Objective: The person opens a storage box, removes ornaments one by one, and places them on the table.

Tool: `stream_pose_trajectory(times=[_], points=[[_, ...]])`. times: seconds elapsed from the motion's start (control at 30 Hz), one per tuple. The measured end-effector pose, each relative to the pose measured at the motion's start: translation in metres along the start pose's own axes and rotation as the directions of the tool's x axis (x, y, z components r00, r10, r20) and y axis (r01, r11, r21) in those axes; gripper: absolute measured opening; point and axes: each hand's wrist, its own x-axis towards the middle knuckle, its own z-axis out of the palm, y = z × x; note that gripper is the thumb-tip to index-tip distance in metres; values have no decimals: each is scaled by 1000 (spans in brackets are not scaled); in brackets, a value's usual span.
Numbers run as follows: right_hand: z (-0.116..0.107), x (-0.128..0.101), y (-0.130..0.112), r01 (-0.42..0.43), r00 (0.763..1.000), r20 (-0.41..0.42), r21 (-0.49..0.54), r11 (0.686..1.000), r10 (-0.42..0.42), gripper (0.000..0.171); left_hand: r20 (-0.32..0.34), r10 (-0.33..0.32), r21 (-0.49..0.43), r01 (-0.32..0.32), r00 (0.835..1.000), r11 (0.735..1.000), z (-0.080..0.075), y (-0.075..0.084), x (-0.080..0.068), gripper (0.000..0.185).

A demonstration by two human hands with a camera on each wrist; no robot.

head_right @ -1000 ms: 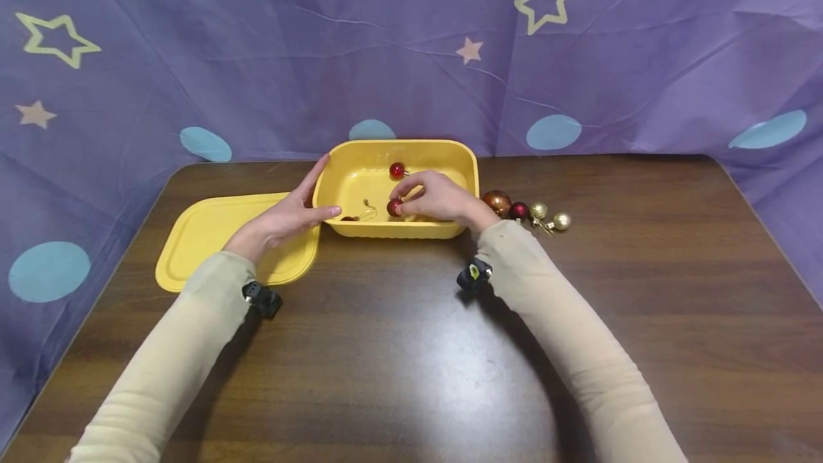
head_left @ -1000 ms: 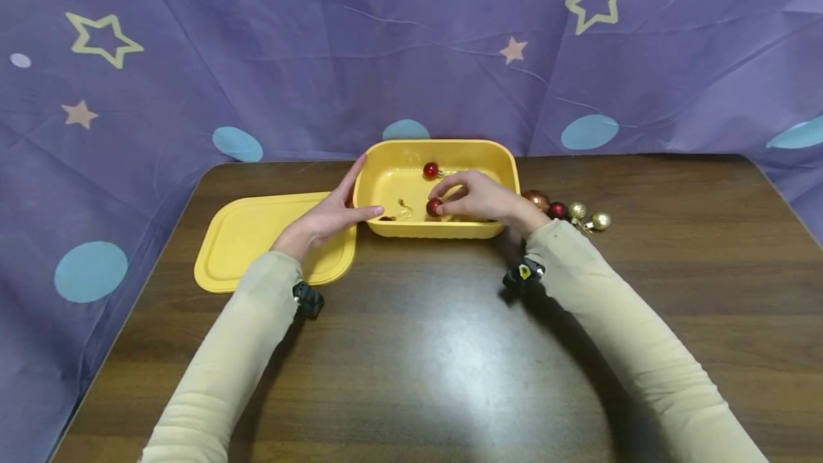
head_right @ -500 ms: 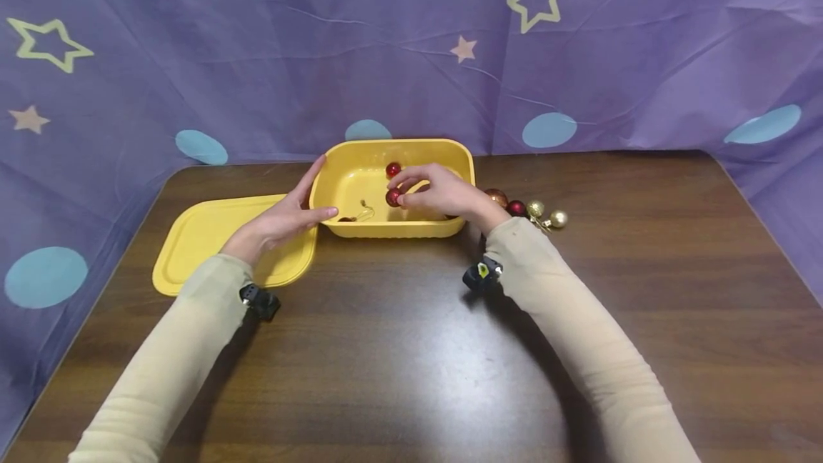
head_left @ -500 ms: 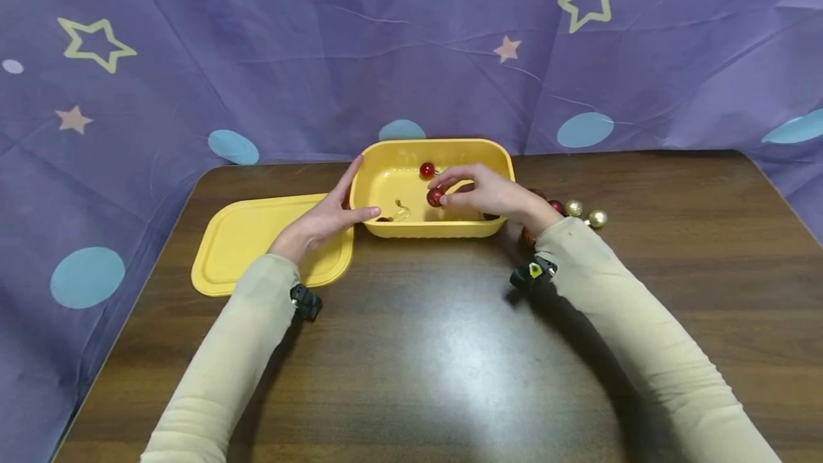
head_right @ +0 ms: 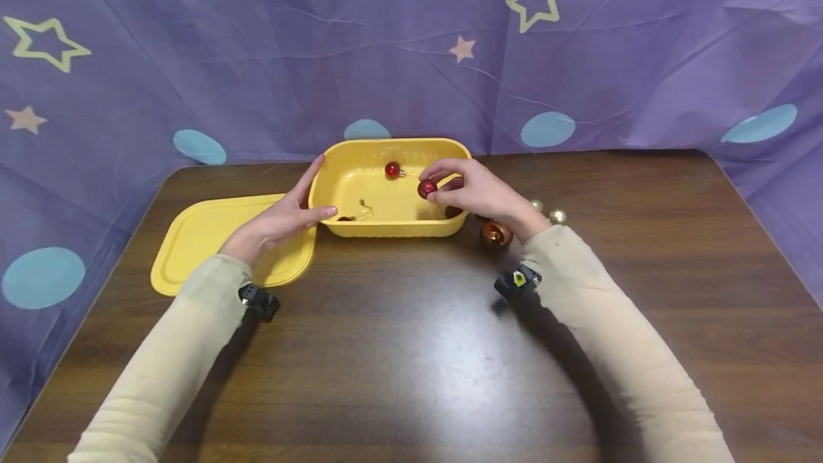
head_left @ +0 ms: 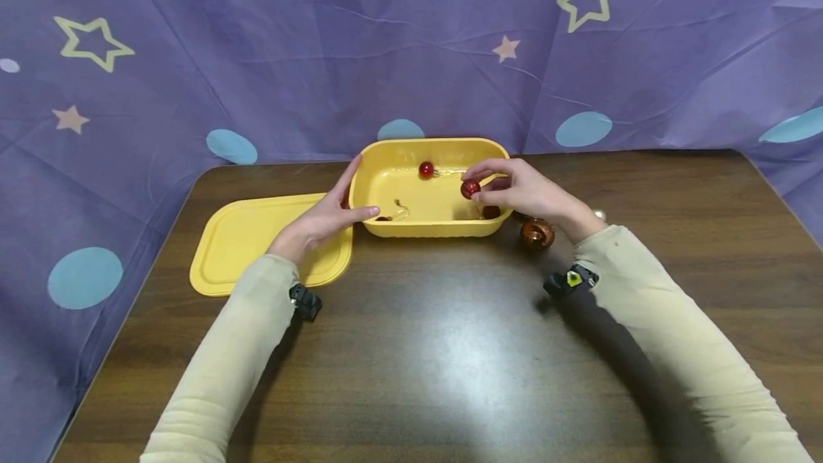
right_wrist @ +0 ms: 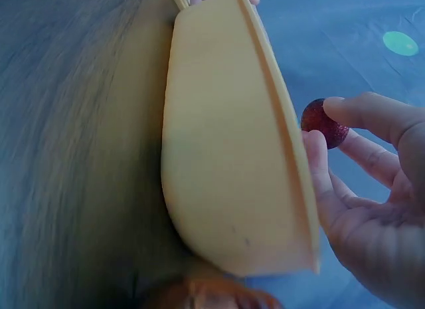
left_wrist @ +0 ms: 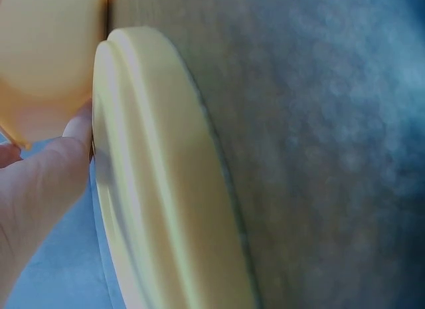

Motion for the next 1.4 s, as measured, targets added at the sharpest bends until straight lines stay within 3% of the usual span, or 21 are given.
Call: stream_pose_trajectory(times=[0.47, 0.83, 1.1, 1.4], points=[[-31, -43, 7, 61, 996, -64, -50, 997, -65, 32, -5, -2, 0, 2, 1000, 1000, 0, 0, 1, 99], [-44, -64, 14, 22, 999, -43, -153, 988, -29, 33, -3, 2, -1, -2, 1000, 1000, -1, 0, 0, 99], [-51, -77, 21, 9, 997, -77, -177, 984, -23, 39, -4, -1, -11, 0, 1000, 1000, 1, 0, 0, 99], [-56, -96, 34, -31, 994, -108, -205, 978, 9, 25, -3, 4, -7, -4, 1000, 1000, 1, 0, -1, 98]])
